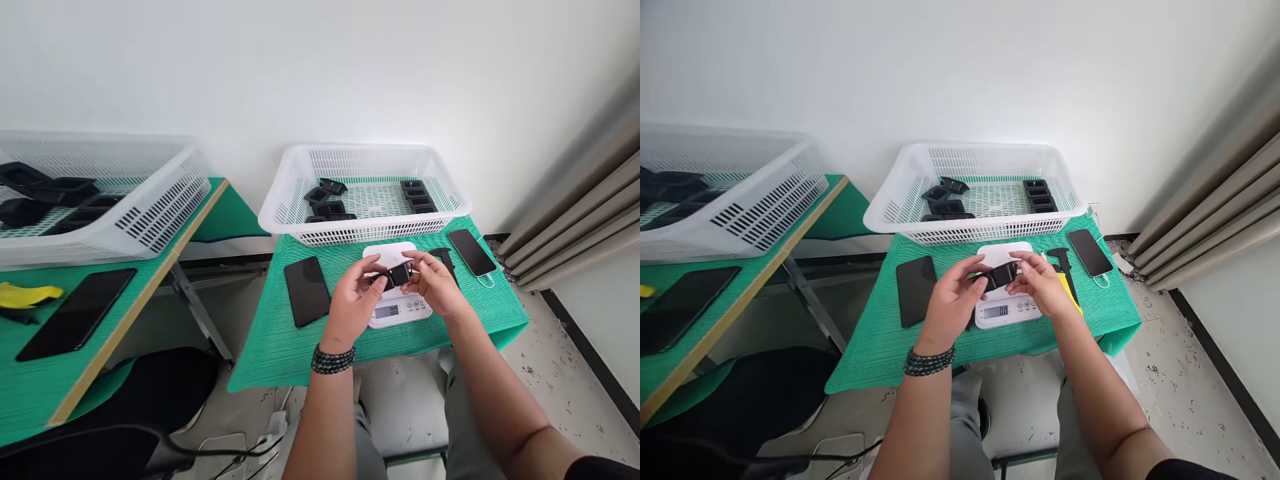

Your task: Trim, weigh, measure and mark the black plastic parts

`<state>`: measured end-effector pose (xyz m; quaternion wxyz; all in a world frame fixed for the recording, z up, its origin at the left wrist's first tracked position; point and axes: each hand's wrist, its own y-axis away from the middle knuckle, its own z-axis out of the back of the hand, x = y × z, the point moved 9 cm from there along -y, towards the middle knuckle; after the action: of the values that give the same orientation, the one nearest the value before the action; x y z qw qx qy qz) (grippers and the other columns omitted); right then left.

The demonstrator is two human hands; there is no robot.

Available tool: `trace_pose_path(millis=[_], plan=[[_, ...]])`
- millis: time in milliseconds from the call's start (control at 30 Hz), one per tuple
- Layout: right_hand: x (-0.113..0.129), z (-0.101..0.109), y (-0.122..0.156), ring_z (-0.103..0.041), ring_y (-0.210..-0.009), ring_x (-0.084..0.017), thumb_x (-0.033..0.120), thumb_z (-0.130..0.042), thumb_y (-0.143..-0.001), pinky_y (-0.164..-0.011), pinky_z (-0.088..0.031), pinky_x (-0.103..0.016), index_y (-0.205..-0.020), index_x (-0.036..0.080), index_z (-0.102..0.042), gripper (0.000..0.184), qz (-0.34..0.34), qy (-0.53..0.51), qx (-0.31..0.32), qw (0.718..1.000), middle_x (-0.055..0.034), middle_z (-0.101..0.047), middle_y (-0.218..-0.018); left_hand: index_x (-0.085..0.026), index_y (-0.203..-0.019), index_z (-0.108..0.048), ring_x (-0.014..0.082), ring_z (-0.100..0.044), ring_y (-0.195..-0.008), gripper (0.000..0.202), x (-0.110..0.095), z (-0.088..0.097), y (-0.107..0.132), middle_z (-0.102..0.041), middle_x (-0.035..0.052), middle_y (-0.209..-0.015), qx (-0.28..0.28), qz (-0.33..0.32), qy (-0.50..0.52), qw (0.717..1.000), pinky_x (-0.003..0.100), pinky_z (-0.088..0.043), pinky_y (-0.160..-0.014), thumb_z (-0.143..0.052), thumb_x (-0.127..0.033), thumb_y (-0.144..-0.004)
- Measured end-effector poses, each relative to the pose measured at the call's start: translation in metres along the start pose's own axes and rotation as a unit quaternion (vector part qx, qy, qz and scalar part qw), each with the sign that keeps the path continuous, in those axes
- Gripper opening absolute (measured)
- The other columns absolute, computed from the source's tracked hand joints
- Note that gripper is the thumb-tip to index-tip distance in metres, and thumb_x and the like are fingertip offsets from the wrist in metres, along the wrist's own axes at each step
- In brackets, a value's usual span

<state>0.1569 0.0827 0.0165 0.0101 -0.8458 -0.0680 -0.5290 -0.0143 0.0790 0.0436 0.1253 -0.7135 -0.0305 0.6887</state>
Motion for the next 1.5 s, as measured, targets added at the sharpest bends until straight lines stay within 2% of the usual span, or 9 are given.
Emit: trace_pose_path(millis=[167, 400, 667, 833, 967, 1100, 1200, 1300, 1500], plan=[[-0.005, 0.000, 0.003, -0.064, -0.061, -0.014, 0.057, -0.090, -0.069, -0.063, -0.058, -0.031, -0.102, 0.025, -0.072, 0.049, 0.020, 0.017, -0.018, 1.000, 0.0018, -0.068, -0.076, -0.018, -0.118, -0.071, 0.0117, -0.064, -0.061, 0.052, 0.011, 0.012, 0.001, -0.072, 0.0088, -0.100, -0.058, 0.038, 0.038, 0.997, 0.026, -0.059, -0.052, -0.075, -0.060, -0.087], [0.006, 0.008, 0.013, -0.056, -0.048, -0.012, 0.059, -0.088, -0.072, -0.054, -0.052, -0.028, -0.083, 0.023, -0.069, 0.043, 0.056, 0.003, -0.045, 0.997, 0.0063, -0.056, -0.054, -0.019, -0.115, -0.072, 0.0140, -0.067, -0.064, 0.045, 0.012, 0.003, 0.001, -0.073, 0.0063, -0.090, -0.049, 0.022, 0.146, 0.988, 0.029, -0.063, -0.057, -0.078, -0.054, -0.087], [0.007, 0.013, 0.015, -0.067, -0.067, -0.016, 0.058, -0.092, -0.067, -0.068, -0.061, -0.034, -0.097, 0.026, -0.075, 0.048, 0.062, -0.039, -0.062, 0.995, 0.0005, -0.071, -0.076, -0.021, -0.107, -0.075, 0.0099, -0.063, -0.056, 0.040, 0.019, -0.012, -0.002, -0.072, 0.0027, -0.084, -0.049, 0.020, 0.236, 0.970, 0.024, -0.058, -0.052, -0.085, -0.050, -0.081], [0.008, 0.006, 0.016, -0.062, -0.055, -0.014, 0.056, -0.094, -0.066, -0.056, -0.052, -0.029, -0.084, 0.022, -0.078, 0.042, 0.049, -0.032, -0.023, 0.998, 0.0007, -0.068, -0.063, -0.023, -0.103, -0.076, 0.0094, -0.058, -0.050, 0.035, 0.021, -0.029, -0.006, -0.069, -0.0007, -0.070, -0.006, 0.037, 0.308, 0.951, 0.023, -0.054, -0.048, -0.086, -0.048, -0.081], [0.009, 0.004, 0.017, -0.055, -0.050, -0.011, 0.056, -0.093, -0.068, -0.052, -0.046, -0.026, -0.079, 0.020, -0.077, 0.041, 0.057, -0.049, 0.008, 0.997, 0.0013, -0.066, -0.061, -0.018, -0.095, -0.076, 0.0115, -0.059, -0.049, 0.038, 0.015, -0.049, -0.005, -0.070, 0.0027, -0.070, 0.056, 0.063, 0.347, 0.934, 0.025, -0.052, -0.045, -0.082, -0.054, -0.084], [0.002, 0.011, 0.017, -0.055, -0.058, -0.010, 0.056, -0.092, -0.071, -0.058, -0.049, -0.025, -0.086, 0.021, -0.076, 0.041, 0.043, -0.081, 0.004, 0.996, 0.0017, -0.066, -0.071, -0.017, -0.097, -0.076, 0.0140, -0.060, -0.050, 0.041, 0.009, -0.065, 0.005, -0.073, 0.0069, -0.078, 0.117, 0.086, 0.353, 0.924, 0.026, -0.047, -0.042, -0.082, -0.055, -0.082], [-0.002, 0.010, 0.019, -0.055, -0.063, -0.011, 0.058, -0.093, -0.068, -0.058, -0.048, -0.025, -0.094, 0.023, -0.075, 0.046, 0.021, -0.101, 0.018, 0.995, 0.0002, -0.067, -0.083, -0.018, -0.096, -0.076, 0.0123, -0.057, -0.047, 0.037, 0.011, -0.066, 0.009, -0.073, 0.0061, -0.078, 0.121, 0.099, 0.362, 0.919, 0.026, -0.045, -0.043, -0.081, -0.053, -0.085], [-0.002, 0.003, 0.023, -0.054, -0.064, -0.010, 0.059, -0.093, -0.068, -0.053, -0.042, -0.024, -0.089, 0.021, -0.073, 0.048, 0.013, -0.110, 0.039, 0.993, -0.0027, -0.066, -0.095, -0.018, -0.097, -0.075, 0.0109, -0.053, -0.046, 0.035, 0.018, -0.066, 0.011, -0.070, 0.0047, -0.073, 0.124, 0.115, 0.370, 0.913, 0.026, -0.044, -0.045, -0.076, -0.052, -0.090], [0.002, -0.026, 0.031, -0.039, -0.043, -0.006, 0.063, -0.085, -0.077, -0.044, -0.029, -0.023, -0.077, 0.017, -0.066, 0.050, 0.023, -0.137, 0.169, 0.976, 0.0041, -0.054, -0.063, -0.020, -0.102, -0.075, 0.0062, -0.041, -0.038, 0.031, 0.015, -0.069, 0.017, -0.066, 0.0008, -0.068, 0.179, 0.101, 0.392, 0.897, 0.025, -0.040, -0.045, -0.072, -0.049, -0.093]])
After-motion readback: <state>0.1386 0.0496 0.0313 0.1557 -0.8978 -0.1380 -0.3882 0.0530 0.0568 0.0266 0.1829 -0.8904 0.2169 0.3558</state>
